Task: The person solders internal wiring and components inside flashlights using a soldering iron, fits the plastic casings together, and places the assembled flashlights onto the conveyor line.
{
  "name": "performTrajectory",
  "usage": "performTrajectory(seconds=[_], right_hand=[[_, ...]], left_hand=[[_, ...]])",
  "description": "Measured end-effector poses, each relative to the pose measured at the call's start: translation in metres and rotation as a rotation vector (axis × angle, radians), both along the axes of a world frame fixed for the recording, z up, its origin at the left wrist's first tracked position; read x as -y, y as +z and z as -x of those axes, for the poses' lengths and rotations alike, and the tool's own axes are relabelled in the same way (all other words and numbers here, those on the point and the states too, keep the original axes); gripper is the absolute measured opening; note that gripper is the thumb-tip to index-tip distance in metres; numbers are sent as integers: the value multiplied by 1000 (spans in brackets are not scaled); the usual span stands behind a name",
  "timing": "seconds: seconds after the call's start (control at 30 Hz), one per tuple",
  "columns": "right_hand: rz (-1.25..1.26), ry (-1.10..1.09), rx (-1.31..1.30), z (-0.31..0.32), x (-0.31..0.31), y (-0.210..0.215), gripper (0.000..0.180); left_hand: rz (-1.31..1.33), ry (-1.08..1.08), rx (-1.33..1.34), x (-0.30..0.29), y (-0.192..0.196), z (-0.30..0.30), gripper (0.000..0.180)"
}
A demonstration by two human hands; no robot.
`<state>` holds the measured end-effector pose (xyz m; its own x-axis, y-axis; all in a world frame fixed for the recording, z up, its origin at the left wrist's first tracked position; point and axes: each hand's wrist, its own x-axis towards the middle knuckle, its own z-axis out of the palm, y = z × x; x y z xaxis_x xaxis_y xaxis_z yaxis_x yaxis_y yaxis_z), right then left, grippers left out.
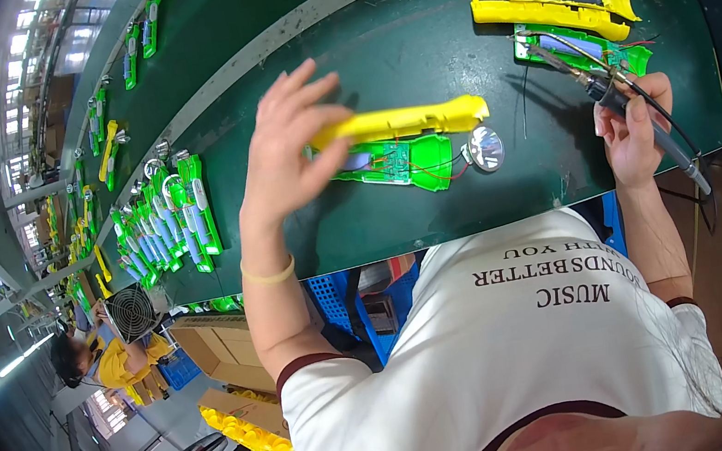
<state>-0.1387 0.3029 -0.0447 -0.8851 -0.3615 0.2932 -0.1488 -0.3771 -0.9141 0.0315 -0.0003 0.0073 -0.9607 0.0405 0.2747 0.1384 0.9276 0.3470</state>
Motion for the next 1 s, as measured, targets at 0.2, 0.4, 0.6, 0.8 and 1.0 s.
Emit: performTrajectory(seconds=[0.2, 0.4, 0.6, 0.8, 1.0], right_hand=[[50, 39, -22, 7, 1, 1, 31], [-99, 55, -187, 1, -5, -7, 34], [-92, 108, -257, -1, 0, -9, 29], [-149, -6, -323, 5, -9, -12, 36], [178, -136, -249, 7, -17, 4, 42]], left_hand=[[-232, -44, 192, -7, -29, -21, 52], [-275, 393, -133, 81, -41, 48, 53], [-52, 682, -272, 174, -75, 110, 51], [213, 554, -597, 105, -61, 118, 59], [-85, -158, -74, -54, -41, 120, 85]])
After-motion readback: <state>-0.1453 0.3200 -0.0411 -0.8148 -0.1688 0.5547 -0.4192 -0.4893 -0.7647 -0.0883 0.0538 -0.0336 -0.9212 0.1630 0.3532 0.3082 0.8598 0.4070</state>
